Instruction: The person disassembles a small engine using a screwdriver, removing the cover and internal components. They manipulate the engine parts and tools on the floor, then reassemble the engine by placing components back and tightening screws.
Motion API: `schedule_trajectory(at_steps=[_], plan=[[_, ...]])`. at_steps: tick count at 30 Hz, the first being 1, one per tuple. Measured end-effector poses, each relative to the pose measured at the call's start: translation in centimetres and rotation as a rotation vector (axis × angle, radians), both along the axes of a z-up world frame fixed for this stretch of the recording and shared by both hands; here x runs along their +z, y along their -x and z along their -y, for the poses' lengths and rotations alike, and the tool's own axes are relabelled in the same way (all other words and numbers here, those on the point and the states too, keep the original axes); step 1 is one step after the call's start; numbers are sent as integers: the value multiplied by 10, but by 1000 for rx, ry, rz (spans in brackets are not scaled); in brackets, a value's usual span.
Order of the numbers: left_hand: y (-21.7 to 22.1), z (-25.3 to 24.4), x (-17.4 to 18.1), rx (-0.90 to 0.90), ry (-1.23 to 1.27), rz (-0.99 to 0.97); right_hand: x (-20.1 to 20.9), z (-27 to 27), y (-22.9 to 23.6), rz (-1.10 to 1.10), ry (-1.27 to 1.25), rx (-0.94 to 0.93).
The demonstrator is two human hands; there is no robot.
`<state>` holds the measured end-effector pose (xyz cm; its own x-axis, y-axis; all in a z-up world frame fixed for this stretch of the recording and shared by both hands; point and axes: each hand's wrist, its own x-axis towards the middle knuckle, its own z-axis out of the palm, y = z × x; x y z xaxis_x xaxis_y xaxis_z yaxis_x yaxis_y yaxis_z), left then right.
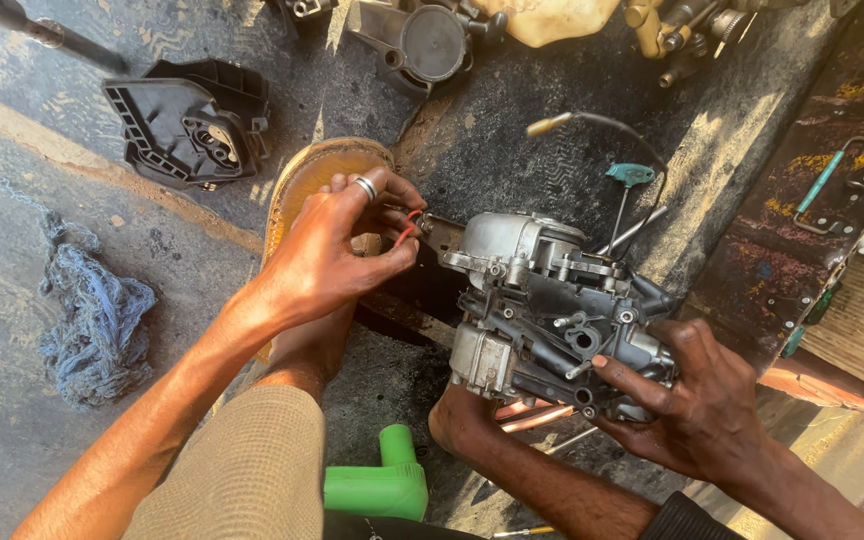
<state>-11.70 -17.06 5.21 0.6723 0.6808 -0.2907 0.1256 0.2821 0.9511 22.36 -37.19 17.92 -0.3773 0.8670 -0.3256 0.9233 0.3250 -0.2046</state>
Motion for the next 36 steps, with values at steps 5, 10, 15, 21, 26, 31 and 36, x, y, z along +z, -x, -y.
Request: schedule_trajectory(at_steps=[5,10,15,21,26,31,36], plan=[[0,3,-10,27,27,41,0,-3,0,39,31,-19],[0,7,-18,62,42,81,1,-12,1,53,48,-48],[0,9,-21,67,51,86,3,-21,8,73,78,-84],[0,5,-17,67,73,68,3,-30,9,7,43,-104],[1,6,-13,23,11,-22,3,-41,13,-43,21,-173],[-2,12,-12,16,-360,-249,9,-53,21,-70,20,-212],[-3,12,-5,26,-172,-87,9,-59,22,-74,4,-186]])
